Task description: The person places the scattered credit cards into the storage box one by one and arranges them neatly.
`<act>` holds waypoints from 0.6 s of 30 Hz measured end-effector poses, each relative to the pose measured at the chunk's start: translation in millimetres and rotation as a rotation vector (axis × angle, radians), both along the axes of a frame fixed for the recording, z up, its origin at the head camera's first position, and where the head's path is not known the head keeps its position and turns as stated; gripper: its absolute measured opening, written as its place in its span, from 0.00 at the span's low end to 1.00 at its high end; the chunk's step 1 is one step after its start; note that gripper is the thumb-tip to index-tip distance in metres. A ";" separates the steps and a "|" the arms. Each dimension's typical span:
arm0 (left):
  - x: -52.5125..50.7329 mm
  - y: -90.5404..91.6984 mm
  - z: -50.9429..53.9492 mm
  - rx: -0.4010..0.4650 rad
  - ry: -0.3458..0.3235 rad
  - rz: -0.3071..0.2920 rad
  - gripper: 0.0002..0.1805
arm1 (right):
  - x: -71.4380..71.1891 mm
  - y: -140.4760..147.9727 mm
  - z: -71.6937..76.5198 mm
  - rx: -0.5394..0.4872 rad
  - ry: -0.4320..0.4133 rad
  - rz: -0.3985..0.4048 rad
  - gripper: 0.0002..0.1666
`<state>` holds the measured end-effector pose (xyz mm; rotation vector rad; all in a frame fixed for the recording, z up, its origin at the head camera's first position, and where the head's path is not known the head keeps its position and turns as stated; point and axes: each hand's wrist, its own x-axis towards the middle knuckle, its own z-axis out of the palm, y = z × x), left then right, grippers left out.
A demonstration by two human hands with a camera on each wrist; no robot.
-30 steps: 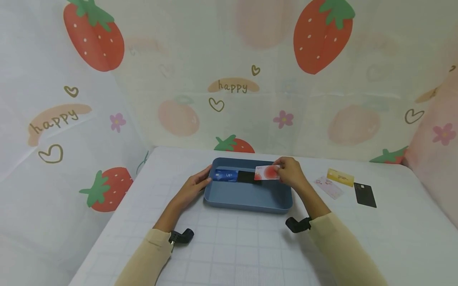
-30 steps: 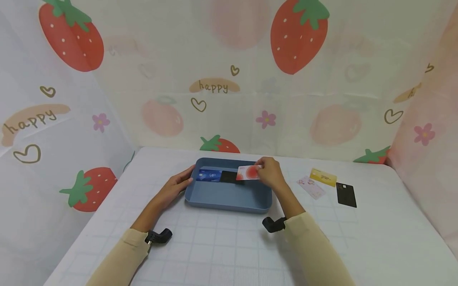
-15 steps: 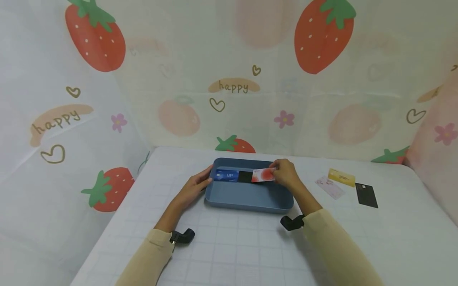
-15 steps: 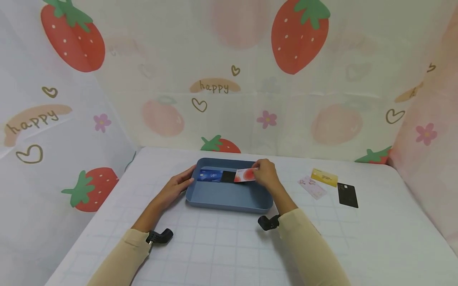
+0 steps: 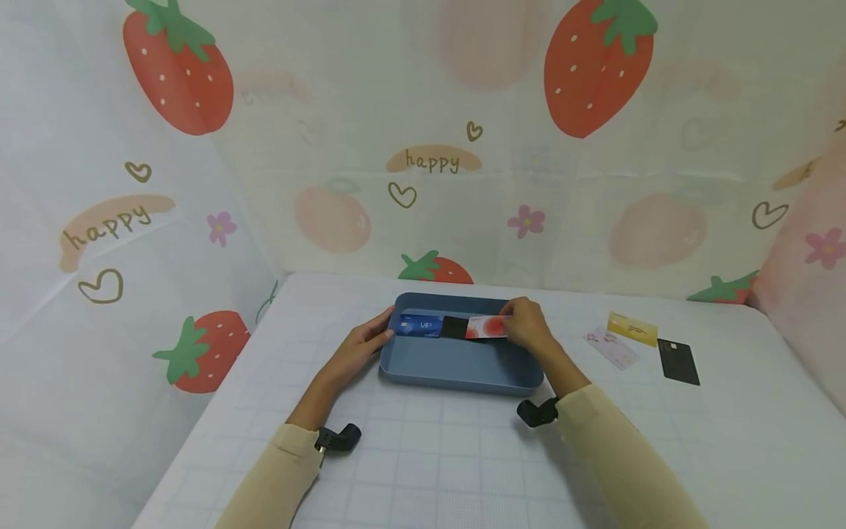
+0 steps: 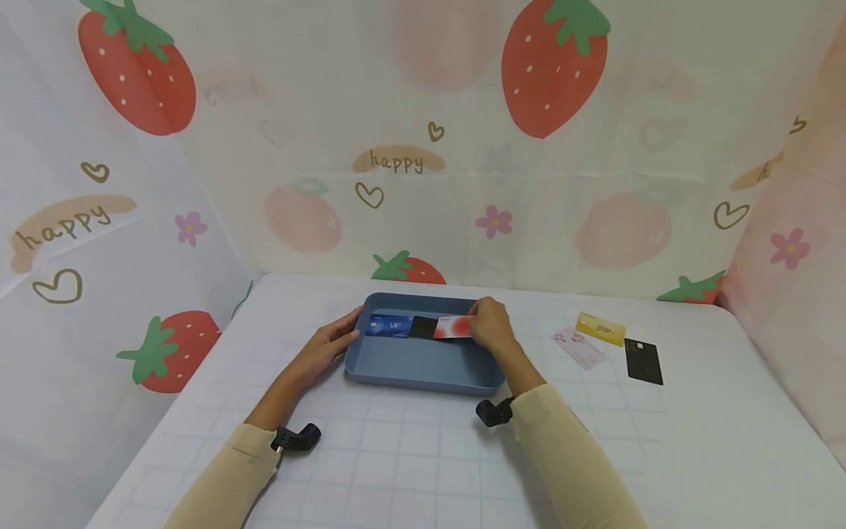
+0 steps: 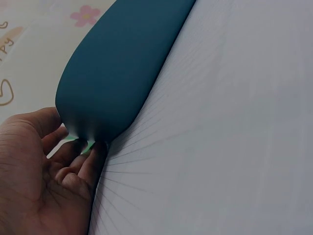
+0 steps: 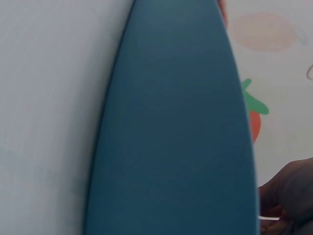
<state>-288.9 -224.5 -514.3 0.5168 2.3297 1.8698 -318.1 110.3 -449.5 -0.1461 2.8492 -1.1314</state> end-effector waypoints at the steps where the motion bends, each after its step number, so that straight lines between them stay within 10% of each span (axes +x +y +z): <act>1: 0.0 -0.2 -0.1 0.001 0.001 -0.002 0.32 | 0.2 -0.3 -0.1 0.022 0.020 0.005 0.13; 18: 2.5 -0.9 0.9 0.015 0.001 -0.012 0.32 | -2.9 -5.3 -4.7 0.217 0.095 0.067 0.14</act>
